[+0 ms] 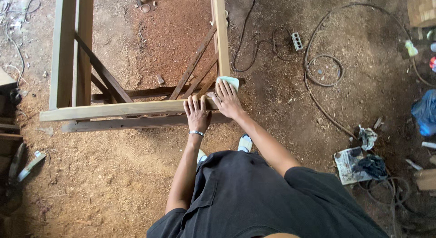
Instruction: The person is using a piece of sandpaper to smooth the surfaces and edges of a large wooden frame, moving the sandpaper back and forth along the wood by hand.
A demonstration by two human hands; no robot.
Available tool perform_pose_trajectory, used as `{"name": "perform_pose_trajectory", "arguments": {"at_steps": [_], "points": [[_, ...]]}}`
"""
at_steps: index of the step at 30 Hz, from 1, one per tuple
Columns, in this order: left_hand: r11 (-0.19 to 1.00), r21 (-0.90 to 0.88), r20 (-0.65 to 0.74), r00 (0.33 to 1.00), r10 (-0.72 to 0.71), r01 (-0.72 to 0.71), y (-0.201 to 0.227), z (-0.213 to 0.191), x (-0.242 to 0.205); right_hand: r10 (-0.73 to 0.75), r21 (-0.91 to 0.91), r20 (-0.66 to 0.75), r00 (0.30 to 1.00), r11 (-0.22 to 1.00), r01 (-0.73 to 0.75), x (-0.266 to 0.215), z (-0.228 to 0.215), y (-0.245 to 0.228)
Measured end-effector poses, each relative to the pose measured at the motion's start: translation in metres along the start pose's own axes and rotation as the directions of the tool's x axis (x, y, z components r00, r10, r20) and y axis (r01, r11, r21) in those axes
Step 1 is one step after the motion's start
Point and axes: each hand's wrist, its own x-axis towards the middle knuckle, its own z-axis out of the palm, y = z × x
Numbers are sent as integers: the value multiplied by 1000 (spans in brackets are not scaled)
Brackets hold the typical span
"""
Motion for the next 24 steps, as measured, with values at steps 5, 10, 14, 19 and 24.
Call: {"name": "perform_pose_trajectory", "arguments": {"at_steps": [5, 10, 14, 19, 24], "points": [[999, 38, -45, 999, 17, -15, -3, 10, 4, -36, -13, -81, 996, 999, 35, -19, 6, -5], [999, 38, -37, 999, 4, -3, -2, 8, 3, -2, 46, -26, 1000, 999, 4, -17, -7, -10], [1000, 0, -34, 999, 6, -6, -1, 1, 2, 49, -16, 22, 999, 999, -49, 8, -16, -9], [1000, 8, -36, 999, 7, -7, -3, 5, 4, 35, 90, -23, 999, 995, -32, -28, -9, -19], [1000, 0, -68, 997, 22, -22, -4, 13, 2, -7, -1, -69, 998, 1000, 7, -35, 3, -11]]}}
